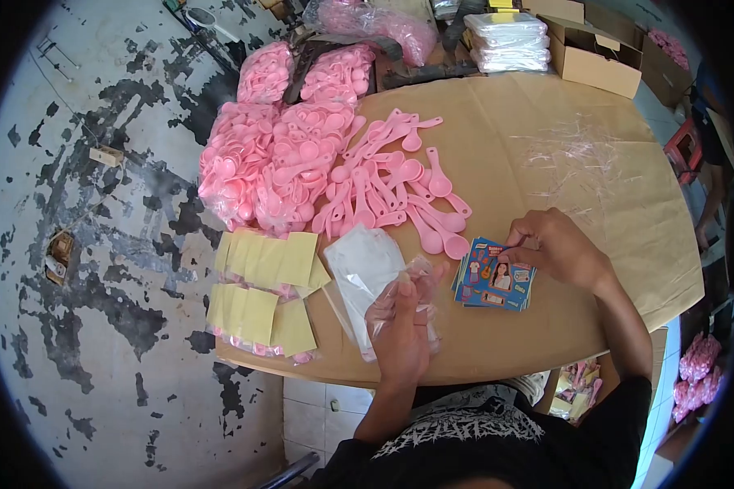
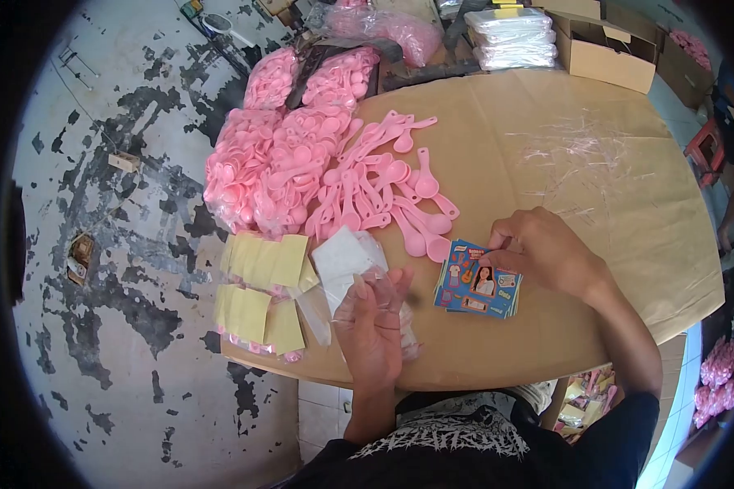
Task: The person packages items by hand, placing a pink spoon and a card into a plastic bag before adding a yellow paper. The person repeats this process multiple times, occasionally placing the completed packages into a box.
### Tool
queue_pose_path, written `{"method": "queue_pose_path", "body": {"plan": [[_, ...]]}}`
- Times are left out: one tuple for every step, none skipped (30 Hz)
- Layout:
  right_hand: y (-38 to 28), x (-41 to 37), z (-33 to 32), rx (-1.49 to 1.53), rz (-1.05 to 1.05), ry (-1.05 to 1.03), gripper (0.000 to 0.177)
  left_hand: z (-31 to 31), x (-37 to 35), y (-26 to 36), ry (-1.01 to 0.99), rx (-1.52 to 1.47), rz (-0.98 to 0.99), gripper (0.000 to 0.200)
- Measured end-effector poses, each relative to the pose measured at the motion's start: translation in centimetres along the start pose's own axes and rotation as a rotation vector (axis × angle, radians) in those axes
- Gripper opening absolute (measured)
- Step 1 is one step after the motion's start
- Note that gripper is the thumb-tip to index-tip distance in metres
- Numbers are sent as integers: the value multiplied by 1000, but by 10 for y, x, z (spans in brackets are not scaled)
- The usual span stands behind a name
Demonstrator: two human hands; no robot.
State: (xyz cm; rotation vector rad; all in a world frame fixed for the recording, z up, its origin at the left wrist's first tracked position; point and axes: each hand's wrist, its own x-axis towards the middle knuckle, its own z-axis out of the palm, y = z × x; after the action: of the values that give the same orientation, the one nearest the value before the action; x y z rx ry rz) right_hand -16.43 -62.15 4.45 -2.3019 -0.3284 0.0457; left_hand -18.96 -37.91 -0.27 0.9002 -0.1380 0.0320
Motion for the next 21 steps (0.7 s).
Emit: {"method": "queue_pose_path", "body": {"plan": [[0,-1,2,-37,-32,33,13,1,2,2,17,7,-4,29],[0,0,3,-76,-63,64,12,2,3,3,36,13,-8,30],[-1,1,3,-109,-74,81,12,3,4,6,40,-2,-15,31],[-1,1,4,-142,-83,98,11,6,4,9,43,-18,-23,31],[-2,1,4,-177,-90,117,11,6,4,11,45,-35,-33,32],[1,1,5,-198,-143,165,11,6,5,11,13,-41,-25,33],[5,2,7,-219,-196,214,12,4,6,10,-20,-47,-16,35],[7,3,9,-239,-249,262,13,3,5,10,-51,-53,-7,36],[6,3,8,-235,-250,248,13,1,5,10,-40,-37,-20,38],[5,3,6,-232,-253,235,13,-1,5,10,-30,-23,-30,39],[4,4,5,-229,-257,222,14,-2,5,11,-19,-8,-40,41],[4,4,7,-244,-269,248,14,-2,4,11,-5,-7,-32,41],[6,4,9,-259,-281,273,14,0,3,12,9,-6,-24,42],[6,5,11,-273,-294,299,14,1,2,13,23,-4,-16,43],[5,5,11,-292,-322,317,13,2,2,15,14,0,-33,43],[3,6,12,-310,-350,335,13,4,3,17,5,5,-51,44],[0,6,12,-328,-377,356,13,5,3,18,-6,10,-69,44],[-2,5,10,-332,-372,336,12,4,3,18,-9,26,-53,43],[-5,4,7,-336,-366,317,12,2,3,16,-14,41,-37,41],[-6,4,5,-341,-361,299,12,1,2,16,-19,56,-21,40],[-7,3,7,-294,-276,284,11,1,2,16,16,64,-35,40]]}}
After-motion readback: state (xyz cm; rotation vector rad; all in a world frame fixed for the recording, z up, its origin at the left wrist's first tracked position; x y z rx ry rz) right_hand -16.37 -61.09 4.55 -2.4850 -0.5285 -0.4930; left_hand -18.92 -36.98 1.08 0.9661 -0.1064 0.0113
